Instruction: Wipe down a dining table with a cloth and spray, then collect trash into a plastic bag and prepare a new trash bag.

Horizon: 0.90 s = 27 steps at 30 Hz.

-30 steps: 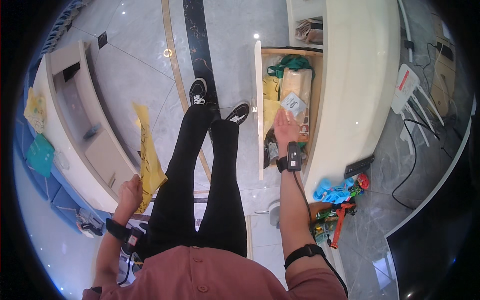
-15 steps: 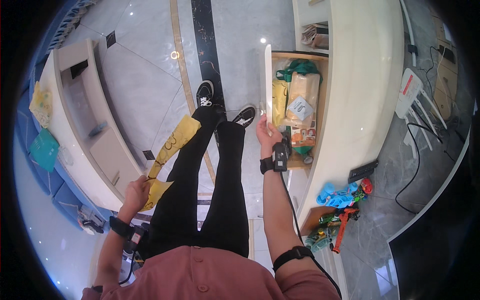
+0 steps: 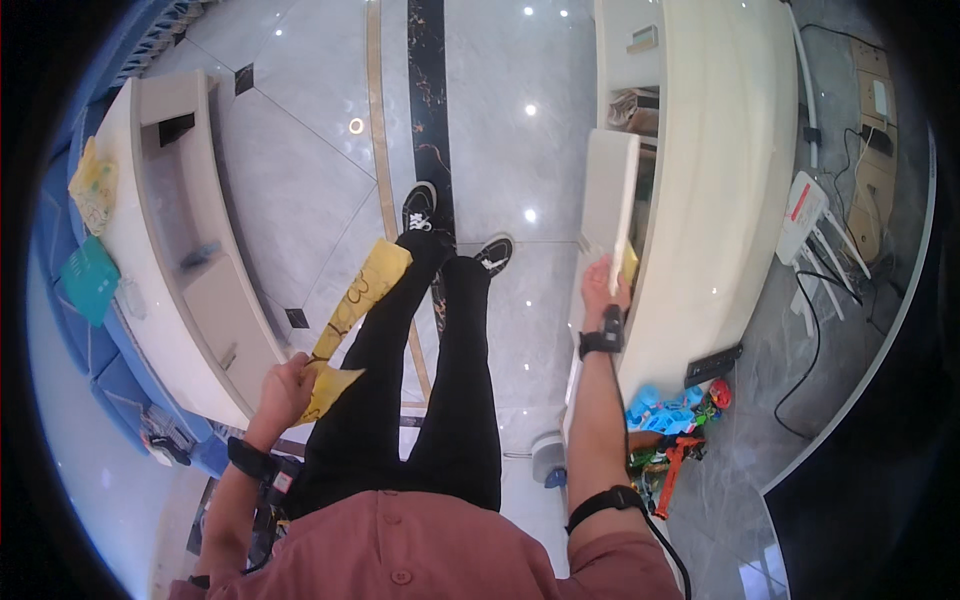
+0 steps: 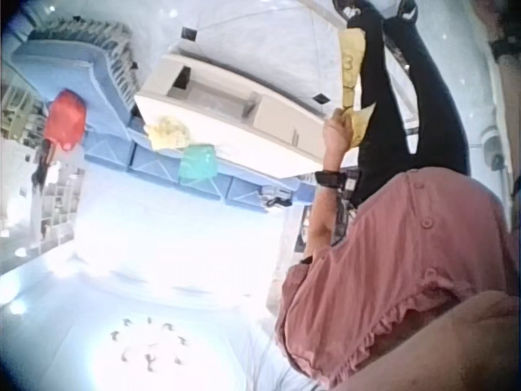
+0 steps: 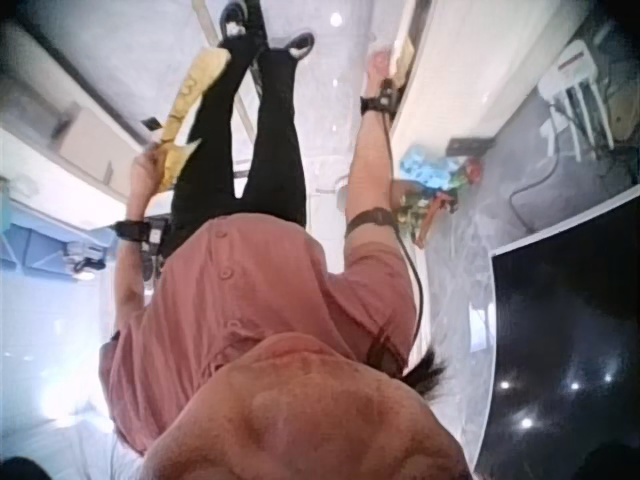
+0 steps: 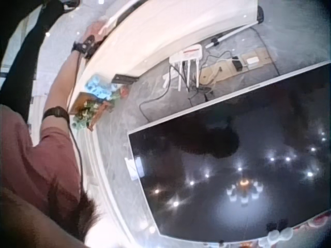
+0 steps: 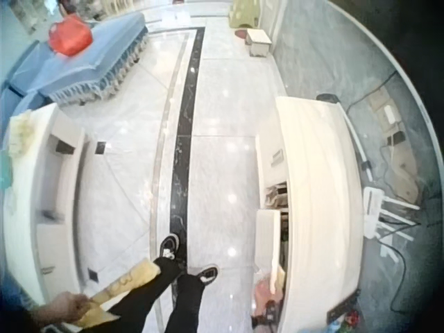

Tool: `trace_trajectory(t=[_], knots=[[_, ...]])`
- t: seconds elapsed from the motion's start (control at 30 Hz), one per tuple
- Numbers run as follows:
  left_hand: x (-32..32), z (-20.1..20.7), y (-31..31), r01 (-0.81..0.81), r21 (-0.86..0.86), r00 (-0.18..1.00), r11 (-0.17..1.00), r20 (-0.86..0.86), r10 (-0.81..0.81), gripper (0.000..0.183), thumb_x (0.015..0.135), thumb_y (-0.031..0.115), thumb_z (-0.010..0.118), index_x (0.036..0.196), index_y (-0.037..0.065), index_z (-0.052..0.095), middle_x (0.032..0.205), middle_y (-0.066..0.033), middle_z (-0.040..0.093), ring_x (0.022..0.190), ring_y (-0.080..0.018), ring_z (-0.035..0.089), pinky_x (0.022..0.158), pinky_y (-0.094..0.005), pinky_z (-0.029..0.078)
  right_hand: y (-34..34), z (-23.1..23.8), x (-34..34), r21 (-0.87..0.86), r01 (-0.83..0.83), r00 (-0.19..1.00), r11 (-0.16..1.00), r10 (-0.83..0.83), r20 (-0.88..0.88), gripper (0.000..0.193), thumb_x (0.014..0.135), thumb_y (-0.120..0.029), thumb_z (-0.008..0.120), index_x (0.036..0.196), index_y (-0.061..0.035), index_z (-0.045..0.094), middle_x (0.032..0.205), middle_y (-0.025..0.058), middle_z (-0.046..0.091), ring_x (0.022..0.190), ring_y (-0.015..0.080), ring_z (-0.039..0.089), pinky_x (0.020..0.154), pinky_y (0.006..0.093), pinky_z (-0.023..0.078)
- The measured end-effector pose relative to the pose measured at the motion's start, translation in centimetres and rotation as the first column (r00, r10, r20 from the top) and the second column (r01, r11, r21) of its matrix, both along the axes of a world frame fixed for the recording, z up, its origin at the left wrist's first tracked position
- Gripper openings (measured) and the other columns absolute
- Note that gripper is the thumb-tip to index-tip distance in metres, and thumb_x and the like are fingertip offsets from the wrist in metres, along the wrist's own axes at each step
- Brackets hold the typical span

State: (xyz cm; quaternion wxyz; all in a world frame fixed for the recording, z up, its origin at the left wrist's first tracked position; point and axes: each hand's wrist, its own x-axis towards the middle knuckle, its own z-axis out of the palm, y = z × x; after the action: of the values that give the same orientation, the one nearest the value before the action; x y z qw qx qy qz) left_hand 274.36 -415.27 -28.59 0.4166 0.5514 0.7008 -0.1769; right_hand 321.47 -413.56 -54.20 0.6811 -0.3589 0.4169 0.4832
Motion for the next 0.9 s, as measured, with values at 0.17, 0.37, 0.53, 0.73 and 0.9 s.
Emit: trace_trajectory(t=[0.17,0.37,0.53,0.73,0.9], knots=[[-1.0,0.3,-1.0,-0.072,0.054,0.996,0.996,0.066,0.068,0.013,0.077,0.014,0.057,0.081,0.002,0.054,0.062,-0.0228,0.055,0.061,-0.0405,0.055,0.054,-0.0459,0.044,0.1,2.1,-0.1,-0.014,-0.142,0.921,0.990,0.137,0.365,0.072,0.065,0.015,0.036,0.133,-0.0029,0.024,0.138,0.0096,0.028,0.124,0.0254,0.033,0.092,0.0438,0.039],[3.0,2.8,2.9,0.030,0.134,0.987,0.991,0.153,-0.051,0.010,0.079,0.015,0.057,0.080,0.004,0.057,0.061,-0.0196,0.054,0.059,-0.0379,0.054,0.053,-0.0450,0.042,-2.0,3.4,1.4,-0.114,-0.254,0.960,0.961,0.265,0.094,0.057,0.082,0.004,0.046,0.133,-0.0062,0.024,0.113,0.0146,0.045,0.105,0.0268,0.047,0.085,0.0397,0.044],[4.7,9.1,5.8,0.239,0.337,0.877,0.910,0.327,-0.352,0.016,0.076,0.015,0.057,0.090,0.013,0.063,0.062,-0.0143,0.057,0.058,-0.0320,0.057,0.052,-0.0396,0.045,2.3,14.5,-10.2,0.116,-0.896,0.440,0.429,0.823,0.360,0.059,0.081,-0.011,0.062,0.131,-0.0063,0.031,0.125,0.0102,0.043,0.110,0.0191,0.046,0.087,0.0312,0.043],[5.4,18.1,7.7,0.446,0.506,0.636,0.738,0.401,-0.659,0.018,0.071,0.013,0.060,0.089,0.014,0.065,0.067,-0.0072,0.061,0.062,-0.0268,0.059,0.051,-0.0348,0.045,10.5,36.8,-21.7,-0.531,-0.790,-0.399,-0.307,-0.400,0.825,0.071,0.057,-0.027,0.078,0.120,-0.0127,0.048,0.124,0.0112,0.045,0.122,0.0300,0.036,0.102,0.0423,0.025],[1.8,22.4,10.5,0.351,0.681,0.791,0.643,0.152,-0.593,0.007,0.070,0.016,0.064,0.074,0.011,0.061,0.061,-0.0064,0.058,0.057,-0.0262,0.058,0.048,-0.0343,0.044,12.7,39.3,-22.9,-0.569,-0.592,-0.477,-0.570,-0.321,0.818,0.032,0.068,-0.026,0.073,0.092,-0.0067,0.063,0.094,0.0115,0.061,0.092,0.0284,0.055,0.083,0.0348,0.041]])
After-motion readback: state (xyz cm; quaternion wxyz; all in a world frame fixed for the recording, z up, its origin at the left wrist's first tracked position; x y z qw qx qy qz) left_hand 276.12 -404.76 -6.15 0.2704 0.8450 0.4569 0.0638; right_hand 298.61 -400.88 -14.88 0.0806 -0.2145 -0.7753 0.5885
